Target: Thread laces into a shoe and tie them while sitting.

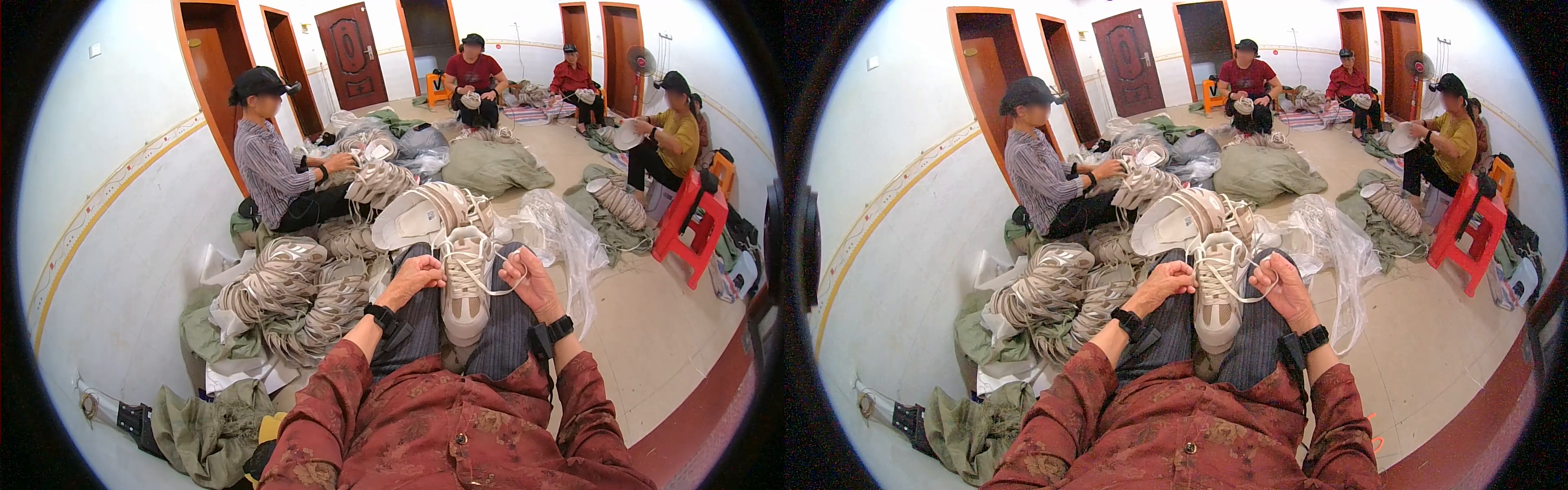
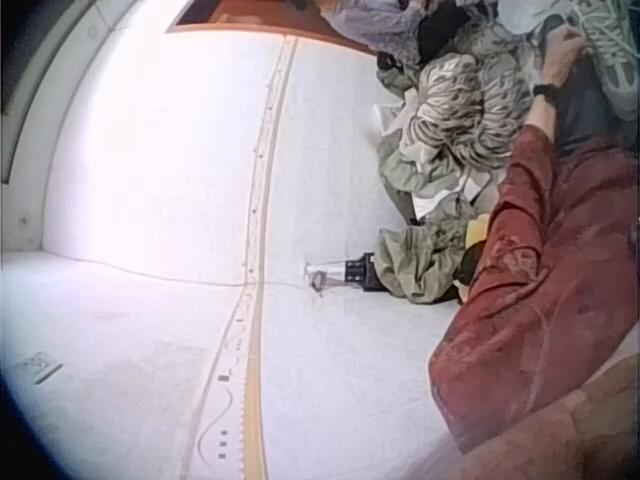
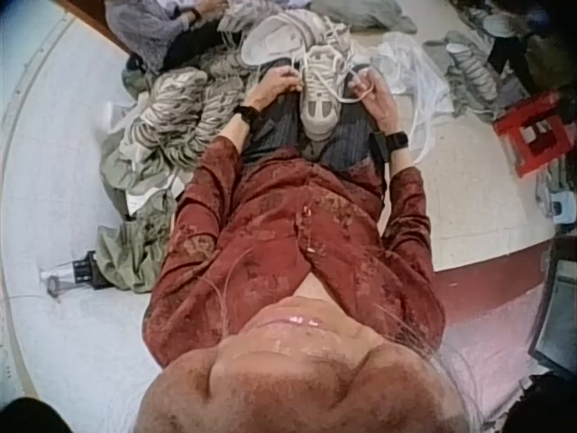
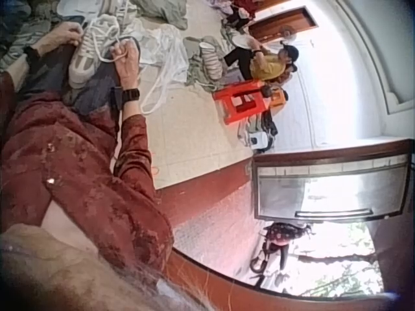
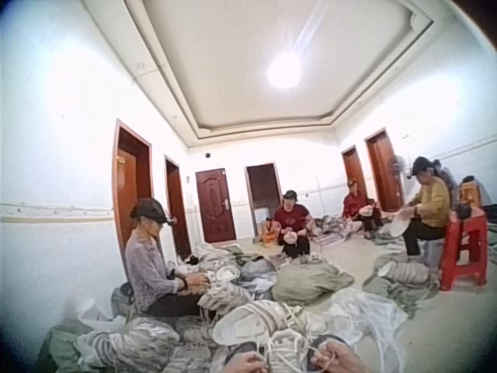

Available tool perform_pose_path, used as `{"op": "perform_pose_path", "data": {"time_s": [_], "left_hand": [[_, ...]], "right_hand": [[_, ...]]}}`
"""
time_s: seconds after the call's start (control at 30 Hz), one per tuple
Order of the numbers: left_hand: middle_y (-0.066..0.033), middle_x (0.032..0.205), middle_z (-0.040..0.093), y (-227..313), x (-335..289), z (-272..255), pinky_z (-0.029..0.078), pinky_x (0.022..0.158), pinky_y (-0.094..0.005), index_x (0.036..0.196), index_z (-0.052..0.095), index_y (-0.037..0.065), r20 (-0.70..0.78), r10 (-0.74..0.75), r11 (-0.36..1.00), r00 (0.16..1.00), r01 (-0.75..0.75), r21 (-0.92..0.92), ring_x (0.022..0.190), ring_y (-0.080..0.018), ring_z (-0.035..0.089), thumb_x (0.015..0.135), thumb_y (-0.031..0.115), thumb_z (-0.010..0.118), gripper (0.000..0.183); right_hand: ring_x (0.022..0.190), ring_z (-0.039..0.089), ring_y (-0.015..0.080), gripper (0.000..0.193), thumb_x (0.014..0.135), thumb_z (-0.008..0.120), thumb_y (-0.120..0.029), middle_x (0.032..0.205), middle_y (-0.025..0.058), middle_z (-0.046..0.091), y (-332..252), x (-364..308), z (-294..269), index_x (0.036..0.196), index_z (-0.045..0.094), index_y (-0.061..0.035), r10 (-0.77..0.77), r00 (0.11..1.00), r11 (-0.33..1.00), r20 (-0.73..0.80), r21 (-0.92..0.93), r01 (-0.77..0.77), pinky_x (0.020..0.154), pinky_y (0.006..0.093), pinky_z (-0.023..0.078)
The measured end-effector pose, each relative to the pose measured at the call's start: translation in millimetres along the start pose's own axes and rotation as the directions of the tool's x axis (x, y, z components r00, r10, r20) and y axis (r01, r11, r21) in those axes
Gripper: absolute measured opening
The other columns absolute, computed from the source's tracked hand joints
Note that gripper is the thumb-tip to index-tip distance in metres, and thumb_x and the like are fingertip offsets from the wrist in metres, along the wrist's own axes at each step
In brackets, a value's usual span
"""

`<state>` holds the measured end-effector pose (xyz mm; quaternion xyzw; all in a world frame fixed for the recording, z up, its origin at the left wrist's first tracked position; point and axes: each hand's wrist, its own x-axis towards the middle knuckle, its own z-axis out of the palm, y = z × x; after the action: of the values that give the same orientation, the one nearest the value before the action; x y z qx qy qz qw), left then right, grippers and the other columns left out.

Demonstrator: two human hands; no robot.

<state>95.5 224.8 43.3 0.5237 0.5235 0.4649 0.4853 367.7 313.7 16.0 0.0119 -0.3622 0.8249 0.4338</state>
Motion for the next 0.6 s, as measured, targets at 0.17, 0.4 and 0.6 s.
{"op": "perform_pose_path", "data": {"time_s": [0.17,0.4,0.6], "left_hand": [[-0.0051,0.088,0.067,-3.8,1.7,-1.7,0.051,0.07,-0.0192,0.093,0.061,0.002,0.004,0.009,1.0,1.0,-0.009,-0.003,0.077,-0.0105,0.066,0.086,0.01,0.062,0.011],[-0.0057,0.088,0.067,-8.3,3.9,-3.9,0.051,0.07,-0.0193,0.094,0.061,0.002,0.006,0.006,1.0,1.0,-0.006,-0.015,0.078,-0.0108,0.066,0.087,0.011,0.063,0.012],[-0.005,0.088,0.067,-5.9,3.8,-2.4,0.051,0.07,-0.0189,0.093,0.061,0.002,0.012,0.001,1.0,1.0,-0.001,-0.031,0.078,-0.0104,0.066,0.087,0.011,0.063,0.011]], "right_hand": [[0.067,0.048,0.0126,0.025,0.098,0.057,-0.027,0.072,-0.0015,0.046,0.6,0.4,-0.9,0.081,0.054,-0.0086,-0.001,1.0,1.0,-0.002,-0.002,0.001,0.08,0.0357,0.047],[0.068,0.047,0.0121,0.028,0.098,0.056,-0.028,0.071,-0.002,0.044,1.0,1.0,-0.8,0.079,0.051,-0.0097,-0.002,1.0,1.0,-0.005,-0.015,0.002,0.08,0.0358,0.047],[0.067,0.046,0.012,0.028,0.099,0.055,-0.028,0.07,-0.0025,0.042,0.7,1.0,-1.6,0.077,0.049,-0.0108,-0.005,1.0,1.0,0.01,-0.01,0.005,0.08,0.0356,0.046]]}}
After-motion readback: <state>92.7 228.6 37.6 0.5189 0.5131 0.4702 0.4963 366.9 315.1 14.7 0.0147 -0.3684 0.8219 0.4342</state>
